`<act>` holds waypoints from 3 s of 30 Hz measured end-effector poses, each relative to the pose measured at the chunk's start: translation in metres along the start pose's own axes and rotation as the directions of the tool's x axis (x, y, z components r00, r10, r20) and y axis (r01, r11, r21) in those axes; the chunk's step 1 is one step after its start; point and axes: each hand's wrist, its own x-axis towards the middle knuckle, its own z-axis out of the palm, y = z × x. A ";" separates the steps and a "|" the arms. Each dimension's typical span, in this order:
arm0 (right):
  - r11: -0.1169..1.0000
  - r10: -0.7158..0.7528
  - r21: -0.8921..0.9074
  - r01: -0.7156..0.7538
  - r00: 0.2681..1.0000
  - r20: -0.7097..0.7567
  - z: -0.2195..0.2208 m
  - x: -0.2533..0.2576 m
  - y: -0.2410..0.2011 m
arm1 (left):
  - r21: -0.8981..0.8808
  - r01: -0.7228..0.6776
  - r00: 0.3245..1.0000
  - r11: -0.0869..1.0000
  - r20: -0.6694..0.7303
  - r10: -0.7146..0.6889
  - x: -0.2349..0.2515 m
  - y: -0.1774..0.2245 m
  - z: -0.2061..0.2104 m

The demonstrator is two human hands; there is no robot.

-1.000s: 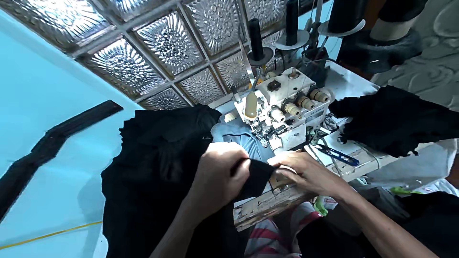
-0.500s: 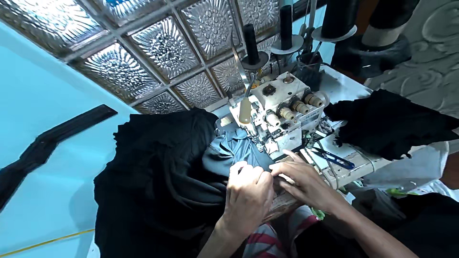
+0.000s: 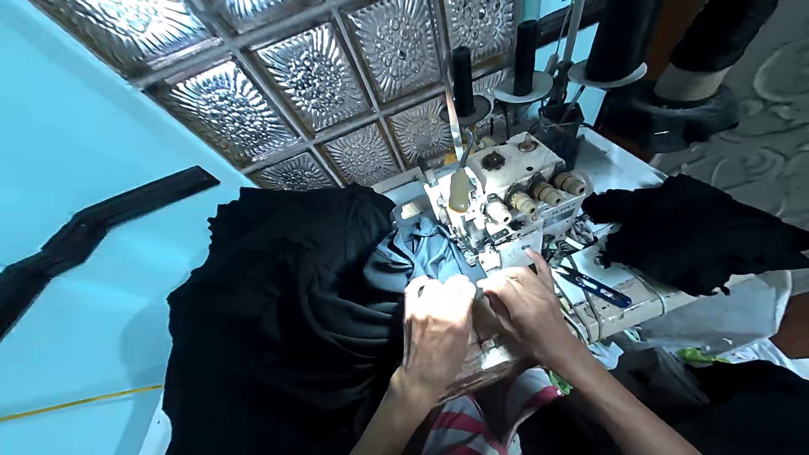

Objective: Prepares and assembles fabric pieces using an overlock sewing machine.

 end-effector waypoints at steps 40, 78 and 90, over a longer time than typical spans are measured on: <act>0.905 0.369 -0.373 -0.205 0.814 0.448 -0.042 0.049 -0.033 | -0.010 0.373 0.918 0.928 -0.143 -0.371 -0.025 0.004 0.023; 0.920 -0.324 0.359 0.158 0.823 0.467 -0.045 0.007 -0.050 | -0.639 0.205 0.955 0.741 -0.035 -0.294 -0.108 0.023 -0.050; 0.966 -0.208 0.219 0.140 0.922 0.327 -0.048 -0.004 -0.045 | -0.596 0.171 0.922 0.785 -0.184 -0.341 -0.102 0.020 -0.040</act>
